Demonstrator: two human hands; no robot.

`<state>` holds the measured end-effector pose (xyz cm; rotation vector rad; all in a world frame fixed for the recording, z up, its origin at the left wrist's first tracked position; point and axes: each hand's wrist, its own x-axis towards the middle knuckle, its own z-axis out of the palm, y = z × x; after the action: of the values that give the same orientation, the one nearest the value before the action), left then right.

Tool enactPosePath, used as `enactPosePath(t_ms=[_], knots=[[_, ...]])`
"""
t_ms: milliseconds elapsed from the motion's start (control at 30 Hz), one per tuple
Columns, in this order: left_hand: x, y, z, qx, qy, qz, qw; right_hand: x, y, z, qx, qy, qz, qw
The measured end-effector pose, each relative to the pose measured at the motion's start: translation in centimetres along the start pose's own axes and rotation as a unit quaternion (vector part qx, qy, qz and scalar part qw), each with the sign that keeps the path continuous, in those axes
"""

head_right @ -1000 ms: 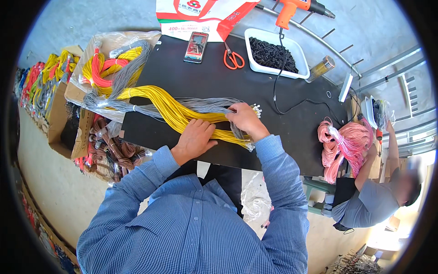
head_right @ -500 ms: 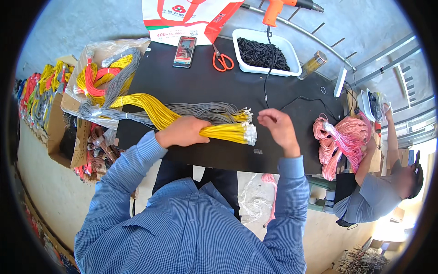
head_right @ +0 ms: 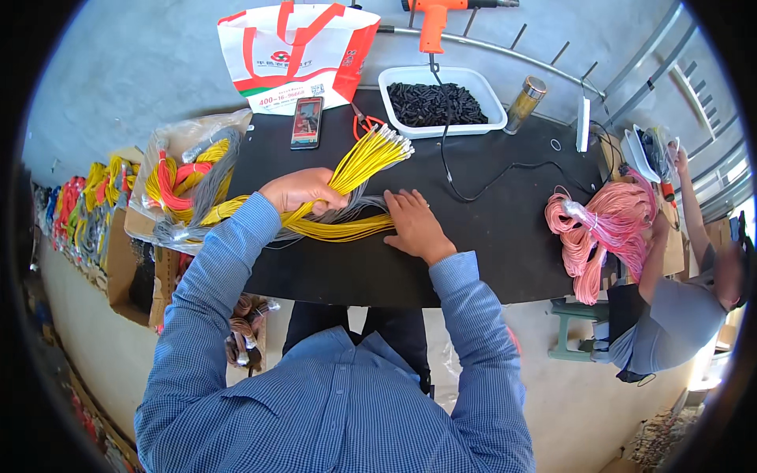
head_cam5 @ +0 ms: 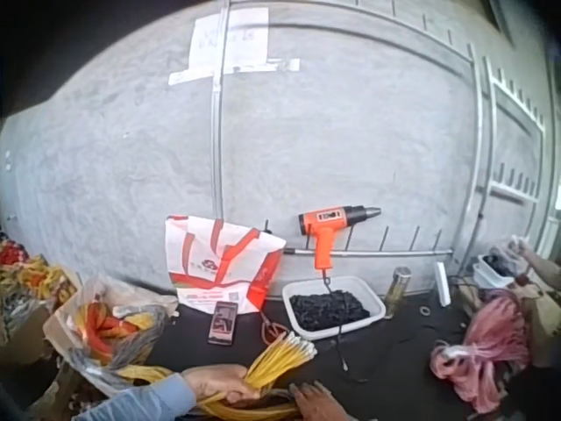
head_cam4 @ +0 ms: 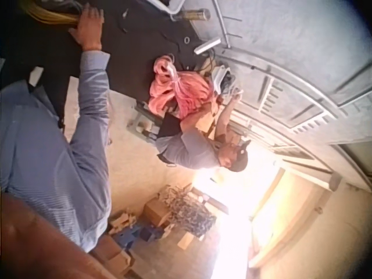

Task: Assembling and organizing yellow wire harnesses by attaching small connectors to the wire ends.

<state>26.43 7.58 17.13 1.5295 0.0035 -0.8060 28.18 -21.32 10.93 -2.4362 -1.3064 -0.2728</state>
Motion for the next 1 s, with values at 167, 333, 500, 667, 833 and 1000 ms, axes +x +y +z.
enactPosePath(t_ms=[167, 333, 500, 667, 833, 1000], knots=[[1.9, -0.7, -0.7, 0.121, 0.161, 0.049, 0.978, -0.9, -0.7, 1.2, -0.047, -0.11, 0.029, 0.992], [4.2, -1.8, -0.7, 0.171, 0.204, 0.024, 0.964, -3.7, -2.4, 1.0, 0.004, -0.123, 0.033, 0.992], [5.3, -3.1, -0.4, 0.215, 0.14, -0.02, 0.966, -4.2, -3.1, 0.7, 0.003, -0.102, 0.043, 0.994], [6.5, -3.9, 2.5, 0.456, 0.255, -0.025, 0.852, -4.0, -3.6, 0.6, -0.009, -0.111, 0.045, 0.993], [7.9, -3.7, 6.8, 0.539, 0.35, -0.019, 0.766, -4.2, -4.7, 1.0, -0.058, -0.09, 0.036, 0.994], [7.2, -2.5, 5.8, 0.42, 0.369, 0.006, 0.829, -5.2, -5.9, 1.0, -0.084, -0.087, 0.037, 0.992]])
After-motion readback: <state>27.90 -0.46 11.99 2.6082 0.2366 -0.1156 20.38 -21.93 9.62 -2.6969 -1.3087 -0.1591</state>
